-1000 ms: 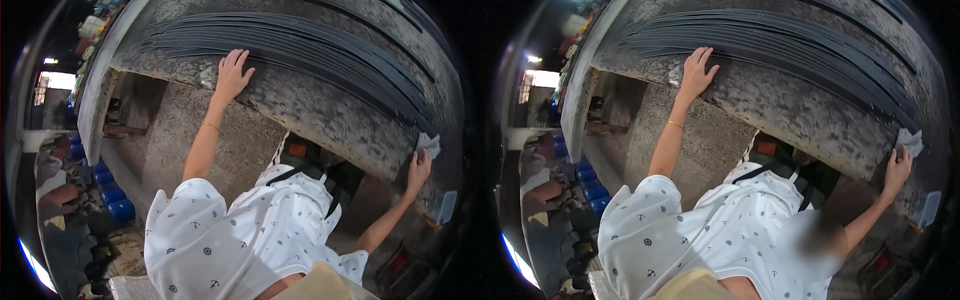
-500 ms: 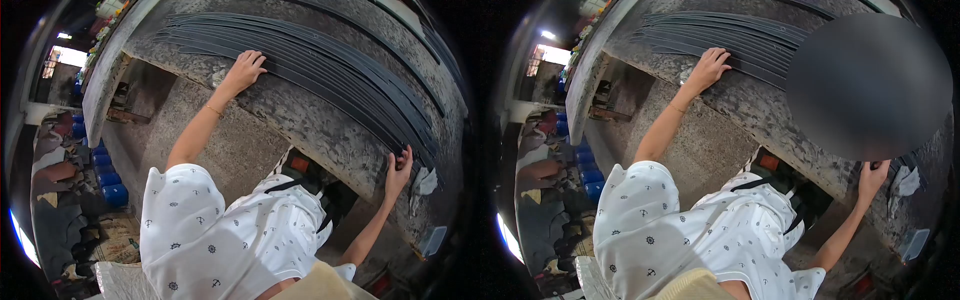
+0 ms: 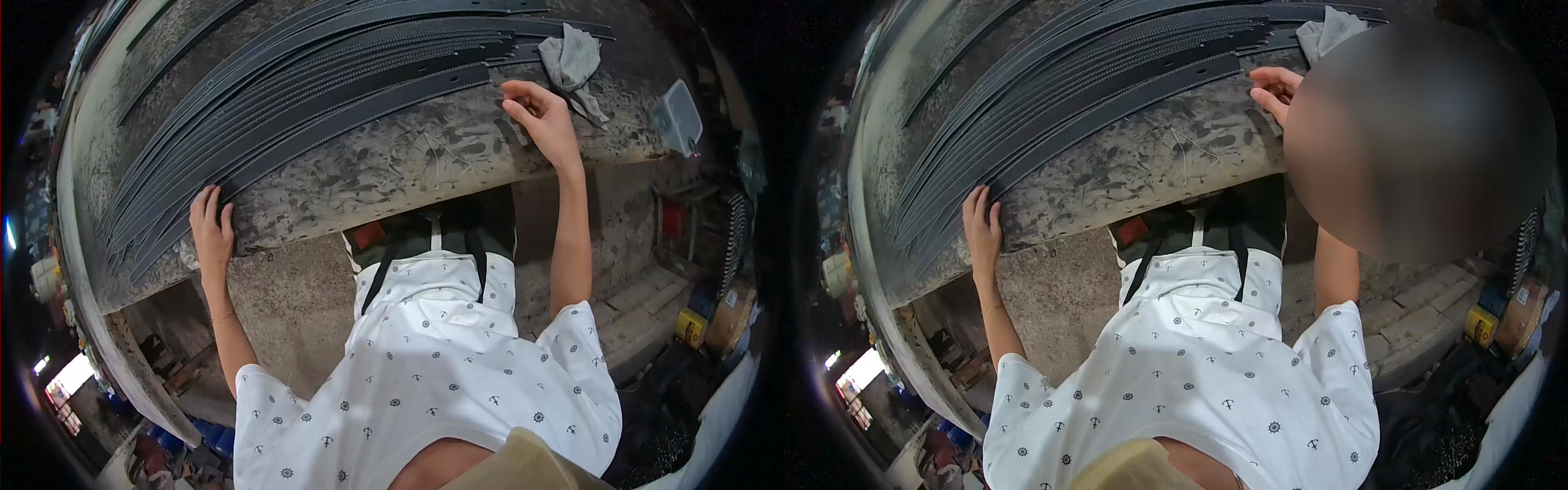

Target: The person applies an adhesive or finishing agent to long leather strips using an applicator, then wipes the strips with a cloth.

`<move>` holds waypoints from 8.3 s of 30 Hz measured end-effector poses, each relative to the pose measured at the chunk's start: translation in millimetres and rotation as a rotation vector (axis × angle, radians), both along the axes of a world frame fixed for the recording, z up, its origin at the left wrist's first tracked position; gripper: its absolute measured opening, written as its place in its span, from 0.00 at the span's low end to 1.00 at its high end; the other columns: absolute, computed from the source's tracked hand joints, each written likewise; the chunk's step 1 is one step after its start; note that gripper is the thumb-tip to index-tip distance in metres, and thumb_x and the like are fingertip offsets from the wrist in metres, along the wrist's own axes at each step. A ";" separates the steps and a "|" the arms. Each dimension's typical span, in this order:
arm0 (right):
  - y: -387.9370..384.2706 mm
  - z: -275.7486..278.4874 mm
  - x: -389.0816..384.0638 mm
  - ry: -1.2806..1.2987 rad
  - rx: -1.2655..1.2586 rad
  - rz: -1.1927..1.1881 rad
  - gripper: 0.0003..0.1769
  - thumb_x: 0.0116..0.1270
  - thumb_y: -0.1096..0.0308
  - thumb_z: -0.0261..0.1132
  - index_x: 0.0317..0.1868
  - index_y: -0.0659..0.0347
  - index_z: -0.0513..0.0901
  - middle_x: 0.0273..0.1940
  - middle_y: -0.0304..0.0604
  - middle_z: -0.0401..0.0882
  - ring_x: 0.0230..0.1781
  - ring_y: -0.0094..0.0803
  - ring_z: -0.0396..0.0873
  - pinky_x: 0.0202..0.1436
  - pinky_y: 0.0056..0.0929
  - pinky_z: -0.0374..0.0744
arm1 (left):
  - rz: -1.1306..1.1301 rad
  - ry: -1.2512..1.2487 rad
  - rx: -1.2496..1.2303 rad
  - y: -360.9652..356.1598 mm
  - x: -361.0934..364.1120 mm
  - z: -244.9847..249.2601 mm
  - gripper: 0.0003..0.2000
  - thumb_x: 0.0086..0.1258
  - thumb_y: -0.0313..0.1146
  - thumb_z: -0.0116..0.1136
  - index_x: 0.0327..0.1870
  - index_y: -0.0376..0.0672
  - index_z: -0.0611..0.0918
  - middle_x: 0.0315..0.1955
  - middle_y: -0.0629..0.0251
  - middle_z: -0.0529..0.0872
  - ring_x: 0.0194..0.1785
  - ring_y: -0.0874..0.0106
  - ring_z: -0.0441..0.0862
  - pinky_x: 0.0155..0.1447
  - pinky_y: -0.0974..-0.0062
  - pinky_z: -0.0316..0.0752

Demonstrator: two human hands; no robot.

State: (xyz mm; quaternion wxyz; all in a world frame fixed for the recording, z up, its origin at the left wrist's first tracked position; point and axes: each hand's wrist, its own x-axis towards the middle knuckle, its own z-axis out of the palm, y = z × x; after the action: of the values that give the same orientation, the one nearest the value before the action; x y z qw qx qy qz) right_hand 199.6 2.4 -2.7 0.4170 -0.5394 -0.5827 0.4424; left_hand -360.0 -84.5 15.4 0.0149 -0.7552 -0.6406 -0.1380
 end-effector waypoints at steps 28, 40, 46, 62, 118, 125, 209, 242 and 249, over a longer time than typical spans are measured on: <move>8.7 -3.0 32.0 -0.849 0.457 0.165 0.20 0.78 0.67 0.62 0.68 0.56 0.79 0.66 0.38 0.76 0.55 0.29 0.77 0.51 0.31 0.77 | 0.575 -0.243 0.486 -101.5 -106.6 -39.0 0.16 0.69 0.33 0.63 0.55 0.37 0.82 0.57 0.50 0.81 0.64 0.51 0.75 0.69 0.57 0.68; 4.9 -17.5 29.0 -0.623 0.190 -0.275 0.14 0.76 0.63 0.64 0.53 0.63 0.86 0.47 0.42 0.88 0.47 0.27 0.82 0.54 0.27 0.78 | 0.075 0.068 0.288 -30.5 -60.2 -3.6 0.07 0.68 0.34 0.67 0.40 0.41 0.89 0.37 0.62 0.87 0.47 0.59 0.82 0.53 0.62 0.74; 4.5 -3.1 19.7 -0.521 0.247 -0.300 0.10 0.75 0.69 0.63 0.48 0.65 0.86 0.38 0.42 0.87 0.35 0.27 0.82 0.41 0.27 0.78 | 0.083 -0.105 -0.014 23.3 -46.9 5.5 0.07 0.73 0.31 0.59 0.37 0.36 0.83 0.35 0.56 0.83 0.40 0.55 0.79 0.48 0.61 0.71; 6.6 -3.6 23.5 -0.871 0.494 -0.968 0.17 0.70 0.59 0.67 0.50 0.63 0.86 0.49 0.49 0.81 0.58 0.48 0.73 0.61 0.44 0.73 | -0.485 -0.230 0.007 56.0 171.0 3.1 0.17 0.69 0.28 0.62 0.58 0.36 0.82 0.58 0.49 0.77 0.63 0.49 0.73 0.67 0.55 0.68; -100.4 91.8 264.5 -0.016 0.159 -0.474 0.13 0.70 0.65 0.70 0.50 0.62 0.89 0.33 0.36 0.86 0.28 0.19 0.78 0.31 0.25 0.77 | -0.697 -0.141 -0.012 179.5 517.6 -15.5 0.20 0.66 0.48 0.65 0.44 0.38 0.83 0.44 0.55 0.80 0.52 0.55 0.74 0.53 0.54 0.67; -110.6 8.1 242.7 0.454 0.086 -0.607 0.14 0.67 0.69 0.73 0.50 0.68 0.88 0.35 0.41 0.88 0.28 0.22 0.80 0.30 0.19 0.76 | -0.736 -0.457 0.067 119.9 519.6 3.3 0.10 0.58 0.26 0.62 0.36 0.31 0.74 0.50 0.46 0.76 0.54 0.48 0.75 0.59 0.57 0.72; -39.1 -2.5 58.8 0.441 0.380 -0.605 0.10 0.68 0.77 0.69 0.49 0.68 0.86 0.38 0.40 0.85 0.30 0.20 0.80 0.34 0.19 0.78 | -0.438 -0.451 -0.149 77.0 400.5 8.4 0.14 0.65 0.30 0.69 0.50 0.36 0.85 0.37 0.59 0.85 0.32 0.64 0.83 0.37 0.73 0.77; -14.1 0.7 44.2 0.038 0.195 -0.105 0.05 0.57 0.80 0.69 0.35 0.68 0.85 0.27 0.39 0.83 0.24 0.22 0.80 0.30 0.20 0.77 | -0.250 -0.564 0.081 62.1 436.0 -20.4 0.08 0.56 0.19 0.68 0.37 0.35 0.84 0.39 0.58 0.77 0.34 0.66 0.80 0.37 0.72 0.78; -13.5 2.8 43.8 -0.013 0.213 -0.074 0.05 0.56 0.81 0.70 0.33 0.68 0.84 0.26 0.41 0.81 0.23 0.25 0.79 0.28 0.21 0.76 | -0.248 -0.536 0.090 62.9 436.5 -20.4 0.08 0.56 0.18 0.68 0.36 0.36 0.84 0.39 0.59 0.77 0.33 0.68 0.80 0.35 0.74 0.78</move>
State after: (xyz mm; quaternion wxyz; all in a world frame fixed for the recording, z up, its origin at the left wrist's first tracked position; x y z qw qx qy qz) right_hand 243.5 -11.1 0.1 0.4843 -0.5160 -0.6087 0.3587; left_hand 76.5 -21.6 -5.0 -0.1383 -0.7628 -0.5178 -0.3617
